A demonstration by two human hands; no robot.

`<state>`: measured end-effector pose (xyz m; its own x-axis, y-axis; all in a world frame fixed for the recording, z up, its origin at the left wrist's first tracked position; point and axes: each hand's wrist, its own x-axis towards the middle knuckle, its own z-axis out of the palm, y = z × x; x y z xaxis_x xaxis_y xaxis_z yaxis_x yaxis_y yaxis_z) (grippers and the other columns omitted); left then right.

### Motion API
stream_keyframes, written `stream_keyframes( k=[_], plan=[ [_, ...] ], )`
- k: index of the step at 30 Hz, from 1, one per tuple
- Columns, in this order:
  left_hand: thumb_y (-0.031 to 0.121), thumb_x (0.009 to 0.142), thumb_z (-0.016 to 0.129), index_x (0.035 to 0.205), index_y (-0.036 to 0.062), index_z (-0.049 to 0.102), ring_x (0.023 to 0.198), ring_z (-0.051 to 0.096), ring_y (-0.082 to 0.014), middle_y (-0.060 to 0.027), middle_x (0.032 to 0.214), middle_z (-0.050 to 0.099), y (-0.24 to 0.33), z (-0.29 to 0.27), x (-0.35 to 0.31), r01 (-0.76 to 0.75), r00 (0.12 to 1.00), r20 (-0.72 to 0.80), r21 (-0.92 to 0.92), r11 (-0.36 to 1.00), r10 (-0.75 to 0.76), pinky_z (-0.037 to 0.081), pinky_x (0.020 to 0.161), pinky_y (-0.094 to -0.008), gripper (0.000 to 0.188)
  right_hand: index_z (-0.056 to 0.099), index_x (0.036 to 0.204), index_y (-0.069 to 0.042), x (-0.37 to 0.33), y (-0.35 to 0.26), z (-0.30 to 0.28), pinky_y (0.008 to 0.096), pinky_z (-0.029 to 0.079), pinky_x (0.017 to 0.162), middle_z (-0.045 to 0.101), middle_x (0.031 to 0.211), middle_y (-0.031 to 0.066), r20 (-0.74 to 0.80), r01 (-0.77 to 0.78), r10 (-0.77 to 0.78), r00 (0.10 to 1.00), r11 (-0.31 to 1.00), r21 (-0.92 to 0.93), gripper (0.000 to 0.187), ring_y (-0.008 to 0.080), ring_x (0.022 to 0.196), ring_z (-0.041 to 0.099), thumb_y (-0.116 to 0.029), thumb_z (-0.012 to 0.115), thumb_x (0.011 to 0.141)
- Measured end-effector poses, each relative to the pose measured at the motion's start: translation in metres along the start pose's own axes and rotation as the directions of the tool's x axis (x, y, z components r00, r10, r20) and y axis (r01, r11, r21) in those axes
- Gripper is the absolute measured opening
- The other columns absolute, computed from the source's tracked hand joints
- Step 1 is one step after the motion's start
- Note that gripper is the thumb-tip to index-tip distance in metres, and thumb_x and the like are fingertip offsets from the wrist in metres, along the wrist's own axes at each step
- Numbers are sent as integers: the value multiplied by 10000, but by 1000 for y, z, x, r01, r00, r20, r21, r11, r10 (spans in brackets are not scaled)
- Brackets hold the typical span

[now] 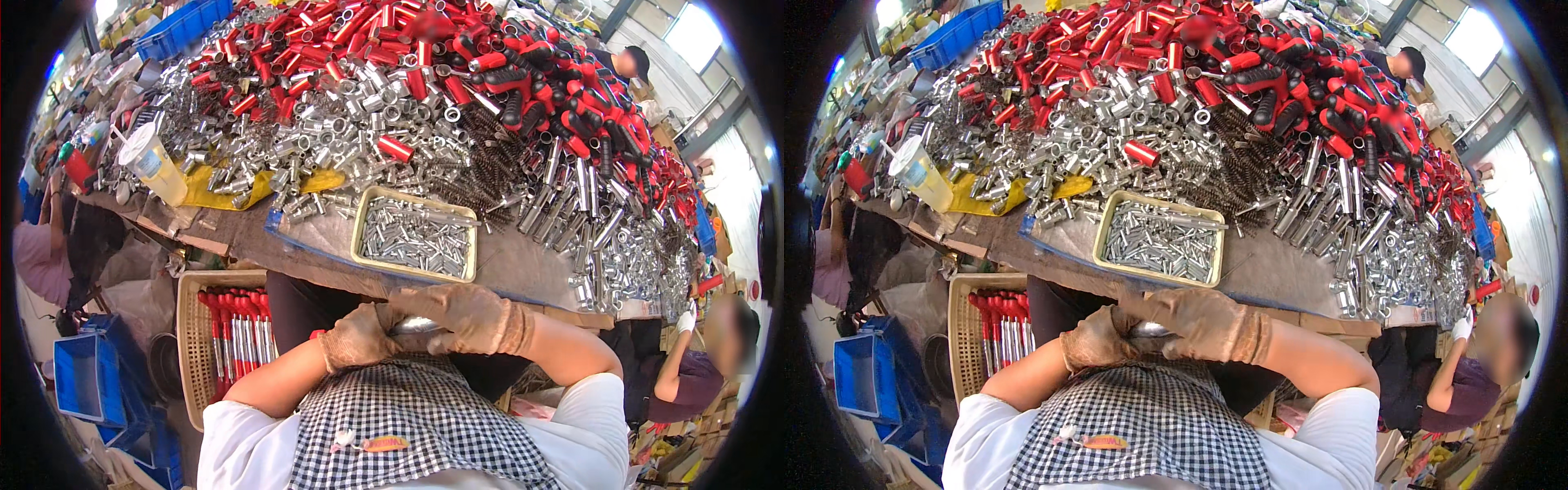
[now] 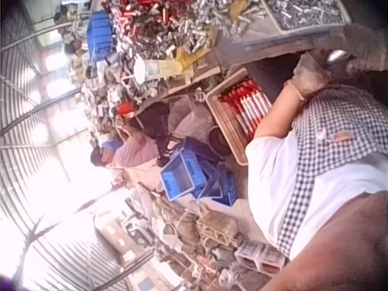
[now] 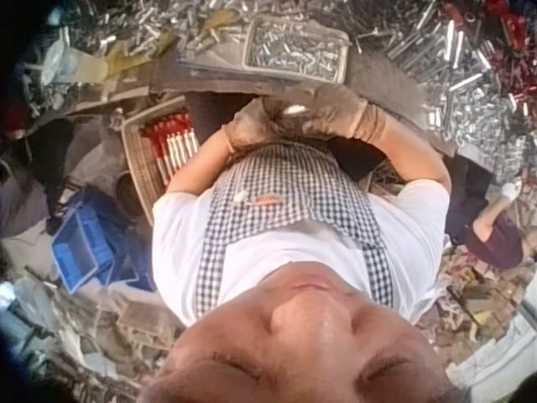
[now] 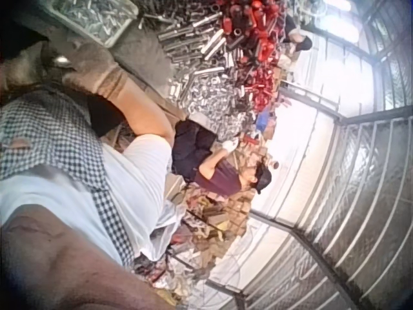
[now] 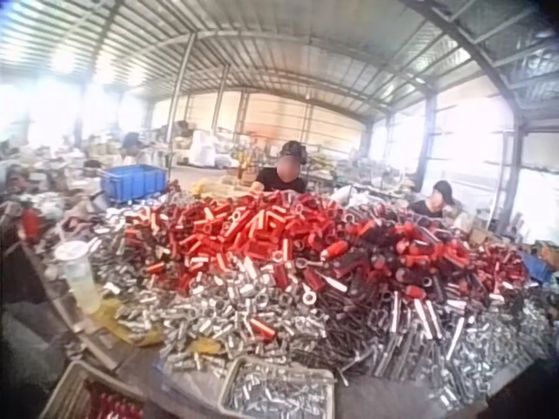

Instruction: Assembling mechanical components and red-handled tools on a workbench in a workshop.

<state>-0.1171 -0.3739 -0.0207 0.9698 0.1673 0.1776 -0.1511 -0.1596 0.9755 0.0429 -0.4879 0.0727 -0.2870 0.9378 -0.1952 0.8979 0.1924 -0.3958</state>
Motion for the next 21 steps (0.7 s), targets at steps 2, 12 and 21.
stream_keyframes(
  k=[2,12,21],
  plan=[
    [305,769,773,1183,62,610,952,673,-275,-140,1037,687,-19,1,-7,188,979,53,141,972,-197,526,840,-355,508,485,1300,-57,-8,-1,0,426,532,846,635,1073,193,-363,102,-85,928,994,27,603,379,1004,622,-148,718,752],
    [177,709,760,1100,35,617,908,678,-302,-158,963,688,-23,1,-6,144,988,18,266,953,-154,537,807,-375,441,639,1003,-78,-28,15,11,437,518,638,660,846,145,-318,-59,104,942,987,149,318,360,743,642,-361,632,857],
    [141,720,748,1188,59,608,933,686,-262,-143,1002,695,-27,-4,-10,155,987,21,148,977,-160,534,818,-345,496,594,1199,-108,-30,-1,8,438,522,609,666,755,152,-251,-316,388,887,905,284,527,346,698,658,-533,564,889]
  ],
)
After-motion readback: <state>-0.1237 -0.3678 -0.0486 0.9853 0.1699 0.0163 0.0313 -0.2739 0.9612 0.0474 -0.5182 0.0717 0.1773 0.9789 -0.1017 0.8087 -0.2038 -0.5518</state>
